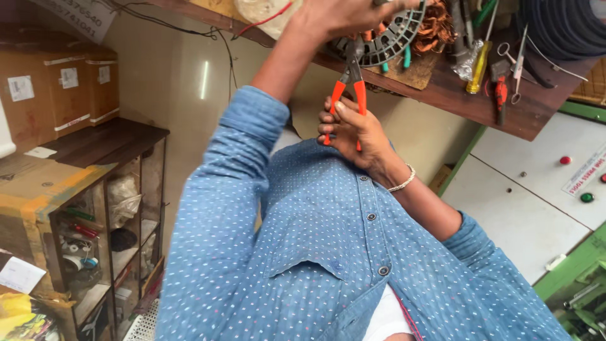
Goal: The person uses red-handled wire cutters to repeatedly trim small copper wire ends from a circular motor stator. The stator is held in place on a wooden workbench while the person snips protruding wire segments one at a time.
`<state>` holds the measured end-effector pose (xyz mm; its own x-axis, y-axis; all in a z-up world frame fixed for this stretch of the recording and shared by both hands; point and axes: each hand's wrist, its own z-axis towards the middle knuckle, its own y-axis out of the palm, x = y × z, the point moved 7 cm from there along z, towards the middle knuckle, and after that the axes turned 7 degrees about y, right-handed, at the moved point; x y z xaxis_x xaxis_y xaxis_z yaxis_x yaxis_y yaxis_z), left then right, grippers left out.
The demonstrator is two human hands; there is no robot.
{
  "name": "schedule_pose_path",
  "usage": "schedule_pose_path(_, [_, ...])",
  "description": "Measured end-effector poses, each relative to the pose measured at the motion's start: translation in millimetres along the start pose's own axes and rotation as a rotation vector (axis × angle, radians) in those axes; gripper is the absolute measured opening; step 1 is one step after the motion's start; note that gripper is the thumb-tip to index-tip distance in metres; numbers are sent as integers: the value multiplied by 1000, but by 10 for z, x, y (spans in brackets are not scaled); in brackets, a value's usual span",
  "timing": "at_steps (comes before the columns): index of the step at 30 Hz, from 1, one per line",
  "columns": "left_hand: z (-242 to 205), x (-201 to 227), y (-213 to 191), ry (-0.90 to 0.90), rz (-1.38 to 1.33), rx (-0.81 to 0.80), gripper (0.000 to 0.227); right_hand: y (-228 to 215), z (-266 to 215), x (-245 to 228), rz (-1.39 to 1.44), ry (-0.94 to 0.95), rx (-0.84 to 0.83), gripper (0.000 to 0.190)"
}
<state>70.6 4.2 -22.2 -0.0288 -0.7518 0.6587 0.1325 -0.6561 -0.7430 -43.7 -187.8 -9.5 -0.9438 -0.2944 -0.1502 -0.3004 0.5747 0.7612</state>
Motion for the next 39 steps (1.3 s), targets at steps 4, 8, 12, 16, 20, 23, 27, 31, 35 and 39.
schedule_pose_path(4, [75,-233,587,-23,-400,-157,49,58,-143,-178,-57,17,46,29])
schedule_pose_path(8, [-316,-206,783,-146,-606,-310,46,-118,-436,-740,-470,311,176,34])
schedule_pose_path(12, [-78,-72,541,-163,-662,-289,43,-85,-548,-1237,-1084,64,270,39])
schedule_pose_path(16, [-67,15,61,-310,-411,-150,42,-36,-792,-1212,-1334,-354,652,41])
schedule_pose_path(20, [4,364,-460,-186,158,-10,50,308,-856,-1139,-1504,-965,520,41])
schedule_pose_path(23, [23,694,-790,137,122,315,65,274,-791,-1105,-1368,-1005,443,49])
schedule_pose_path(27, [15,682,-723,108,111,203,51,6,-717,-967,-1264,-689,653,46])
schedule_pose_path(31, [99,786,-798,160,203,189,41,224,-711,-1045,-1282,-804,604,56])
schedule_pose_path(35, [104,743,-767,136,139,172,35,236,-731,-1054,-1286,-712,614,62])
schedule_pose_path(39, [6,340,-496,35,94,75,26,154,-643,-1002,-1318,-812,580,54])
